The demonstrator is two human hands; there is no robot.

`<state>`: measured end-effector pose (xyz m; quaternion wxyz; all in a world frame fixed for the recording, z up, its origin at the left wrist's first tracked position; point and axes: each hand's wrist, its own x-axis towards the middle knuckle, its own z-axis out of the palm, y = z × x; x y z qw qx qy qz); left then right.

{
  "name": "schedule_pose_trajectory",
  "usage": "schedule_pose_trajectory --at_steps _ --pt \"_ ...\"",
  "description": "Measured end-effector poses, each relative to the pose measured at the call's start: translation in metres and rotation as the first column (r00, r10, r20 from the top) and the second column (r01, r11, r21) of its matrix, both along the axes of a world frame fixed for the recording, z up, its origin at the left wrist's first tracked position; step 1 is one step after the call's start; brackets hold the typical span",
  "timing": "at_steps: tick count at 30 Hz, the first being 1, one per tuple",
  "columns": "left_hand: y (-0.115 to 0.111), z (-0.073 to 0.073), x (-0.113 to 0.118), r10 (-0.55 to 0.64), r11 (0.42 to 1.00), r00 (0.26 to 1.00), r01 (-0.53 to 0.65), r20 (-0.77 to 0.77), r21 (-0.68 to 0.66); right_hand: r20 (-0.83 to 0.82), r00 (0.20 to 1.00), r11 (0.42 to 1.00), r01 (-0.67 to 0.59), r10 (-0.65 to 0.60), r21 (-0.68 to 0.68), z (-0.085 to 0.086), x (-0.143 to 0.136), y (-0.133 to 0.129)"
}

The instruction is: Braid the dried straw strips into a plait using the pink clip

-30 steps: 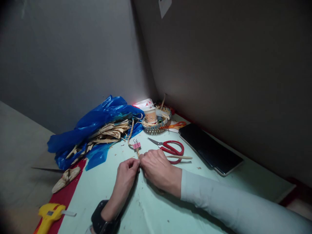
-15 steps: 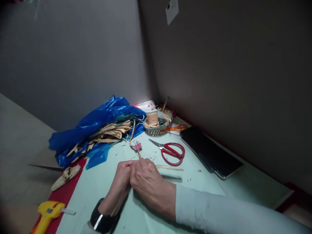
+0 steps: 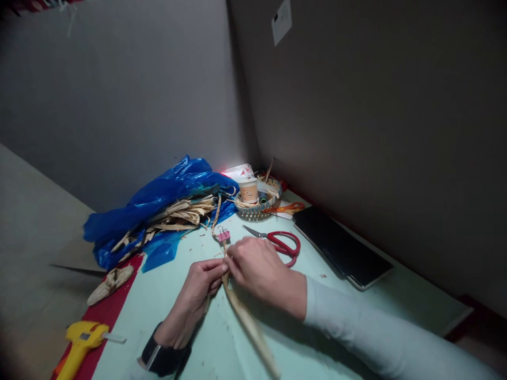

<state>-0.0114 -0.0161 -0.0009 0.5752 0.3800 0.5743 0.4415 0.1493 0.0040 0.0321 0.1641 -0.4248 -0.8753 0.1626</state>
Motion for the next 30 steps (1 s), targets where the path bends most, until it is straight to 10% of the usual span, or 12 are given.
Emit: schedule_pose_trajectory --at_steps 8,30 --pt "-0.002 0.0 0.005 0.036 0.999 0.999 -0.036 0.013 0.002 -0.27 0.962 0.887 -0.091 -0.04 -0.453 -0.022 -0.005 0.024" --pt "-0.005 0.0 0.0 0.055 0.99 0.906 0.006 -0.419 0.142 -0.284 0.953 0.935 -0.003 -0.104 -0.354 -0.029 -0.008 0.021"
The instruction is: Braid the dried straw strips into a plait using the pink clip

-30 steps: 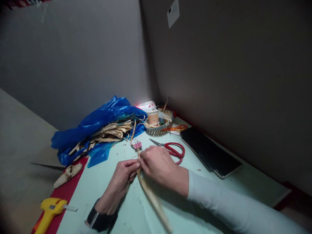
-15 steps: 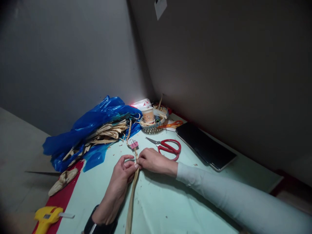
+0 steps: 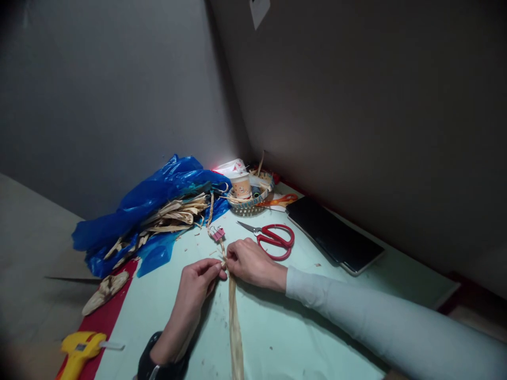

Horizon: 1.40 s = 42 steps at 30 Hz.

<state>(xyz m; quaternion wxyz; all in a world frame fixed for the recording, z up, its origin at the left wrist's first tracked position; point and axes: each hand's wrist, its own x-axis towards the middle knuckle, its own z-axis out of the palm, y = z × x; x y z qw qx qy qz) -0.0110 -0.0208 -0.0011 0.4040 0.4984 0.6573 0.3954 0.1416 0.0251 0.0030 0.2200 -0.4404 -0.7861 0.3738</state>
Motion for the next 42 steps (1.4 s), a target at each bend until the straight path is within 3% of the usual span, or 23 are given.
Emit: schedule_pose_trajectory --at_steps 4,7,12,16,19,22,24,26,27,29,31,32,34,36,42 --pt "-0.013 0.01 0.014 0.038 0.996 0.987 -0.024 -0.157 0.089 -0.061 0.998 1.0 0.023 -0.022 0.009 -0.004 -0.003 -0.004" --pt "-0.026 0.01 0.025 0.053 0.985 0.926 0.013 -0.373 0.174 -0.12 0.992 0.999 0.025 -0.028 -0.032 -0.005 -0.003 -0.004" --pt "-0.041 -0.004 0.035 0.025 0.944 0.657 0.233 -0.753 0.235 -0.233 0.973 0.982 -0.041 -0.004 -0.186 -0.006 0.002 0.001" --pt "-0.043 -0.015 0.041 0.098 0.901 0.424 0.346 -0.9 0.261 -0.318 0.948 0.949 -0.087 -0.014 -0.302 -0.008 0.004 0.002" --pt "-0.044 -0.021 0.045 0.219 0.853 0.327 0.394 -0.919 0.343 -0.367 0.93 0.923 -0.112 -0.034 -0.369 -0.01 0.004 0.003" --pt "-0.046 -0.023 0.045 0.249 0.839 0.265 0.421 -0.931 0.344 -0.404 0.914 0.902 -0.147 -0.033 -0.405 -0.012 0.004 0.004" --pt "-0.049 -0.018 0.04 0.207 0.842 0.317 0.423 -0.925 0.334 -0.43 0.903 0.889 -0.175 -0.027 -0.424 -0.013 0.005 0.006" --pt "-0.05 -0.008 0.028 0.104 0.859 0.502 0.389 -0.859 0.331 -0.453 0.891 0.873 -0.199 -0.028 -0.446 -0.013 0.006 0.007" --pt "-0.049 -0.001 0.021 0.028 0.881 0.636 0.349 -0.771 0.32 -0.462 0.886 0.865 -0.206 -0.034 -0.457 -0.012 0.006 0.008" --pt "-0.044 0.011 0.006 -0.009 0.955 0.851 0.162 -0.525 0.247 -0.474 0.879 0.849 -0.212 -0.051 -0.485 -0.009 0.006 0.008" --pt "-0.034 0.019 -0.005 0.058 0.988 0.964 -0.018 -0.259 0.152 -0.477 0.875 0.831 -0.21 -0.075 -0.516 -0.006 0.007 0.007" --pt "-0.028 0.02 -0.007 0.018 0.999 0.998 -0.015 -0.065 0.049 -0.477 0.875 0.822 -0.208 -0.087 -0.531 -0.004 0.007 0.006" --pt "-0.015 0.019 -0.005 -0.048 0.991 0.947 0.086 0.316 -0.106 -0.473 0.875 0.811 -0.2 -0.105 -0.55 -0.002 0.007 0.006" --pt "-0.005 0.014 -0.001 -0.058 0.974 0.866 0.158 0.497 -0.162 -0.469 0.877 0.81 -0.196 -0.108 -0.552 -0.002 0.007 0.006" --pt "0.003 0.003 0.002 -0.057 0.967 0.878 0.167 0.475 -0.191 -0.408 0.913 0.839 -0.206 -0.021 -0.503 -0.003 0.009 0.007"
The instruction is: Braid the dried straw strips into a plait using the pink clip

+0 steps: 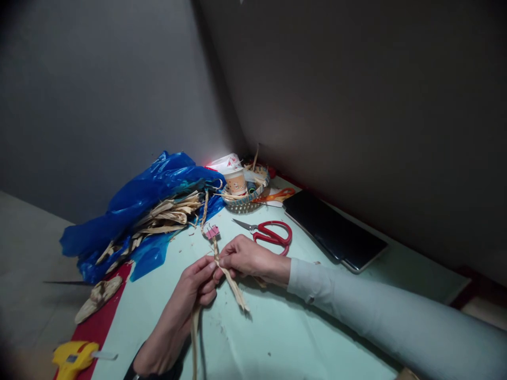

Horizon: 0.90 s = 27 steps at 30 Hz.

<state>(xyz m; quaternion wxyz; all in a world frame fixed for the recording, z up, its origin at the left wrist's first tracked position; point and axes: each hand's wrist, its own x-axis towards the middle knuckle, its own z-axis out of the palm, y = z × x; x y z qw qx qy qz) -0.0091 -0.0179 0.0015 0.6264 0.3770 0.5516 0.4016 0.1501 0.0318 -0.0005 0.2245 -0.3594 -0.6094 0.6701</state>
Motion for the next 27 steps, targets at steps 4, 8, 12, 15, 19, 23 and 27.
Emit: schedule_pose_trajectory --at_steps 4,8,12,15,19,23,27 --pt "-0.002 -0.001 0.0 0.06 0.997 0.989 -0.055 -0.137 0.047 0.206 0.978 0.93 -0.051 -0.027 0.364 0.003 0.002 -0.002" --pt "-0.003 -0.002 0.003 0.119 0.991 0.956 -0.098 -0.268 0.091 0.326 0.939 0.823 -0.099 -0.109 0.56 0.007 0.003 -0.005" --pt "-0.004 -0.004 0.006 0.183 0.979 0.91 -0.132 -0.371 0.158 0.424 0.898 0.757 -0.194 -0.12 0.624 0.016 0.007 -0.004" --pt "-0.005 -0.005 0.009 0.228 0.964 0.878 -0.144 -0.421 0.222 0.548 0.814 0.684 -0.291 -0.19 0.669 0.027 0.01 -0.008" --pt "-0.007 -0.007 0.012 0.26 0.952 0.861 -0.152 -0.437 0.266 0.619 0.738 0.609 -0.368 -0.269 0.703 0.031 0.006 -0.025" --pt "-0.009 -0.008 0.012 0.263 0.951 0.891 -0.175 -0.37 0.256 0.615 0.743 0.521 -0.426 -0.265 0.74 0.02 -0.005 -0.048" --pt "-0.009 -0.007 0.008 0.259 0.955 0.926 -0.204 -0.273 0.216 0.64 0.722 0.39 -0.527 -0.263 0.755 0.011 -0.015 -0.064"
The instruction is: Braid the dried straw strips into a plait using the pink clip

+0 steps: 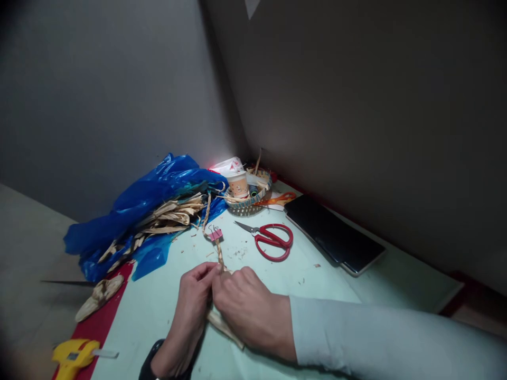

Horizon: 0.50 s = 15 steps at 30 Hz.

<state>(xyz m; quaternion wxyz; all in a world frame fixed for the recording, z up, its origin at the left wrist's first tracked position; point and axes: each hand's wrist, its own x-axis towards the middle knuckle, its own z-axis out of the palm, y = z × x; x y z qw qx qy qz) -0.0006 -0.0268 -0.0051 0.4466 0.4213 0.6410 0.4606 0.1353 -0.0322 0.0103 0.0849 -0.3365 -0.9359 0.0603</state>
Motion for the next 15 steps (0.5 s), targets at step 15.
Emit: schedule_pose_trajectory --at_steps 15 --pt "-0.004 0.005 -0.005 -0.05 0.994 0.967 0.071 0.25 -0.078 -0.348 0.902 0.885 0.073 -0.256 -0.46 0.011 0.017 0.047"
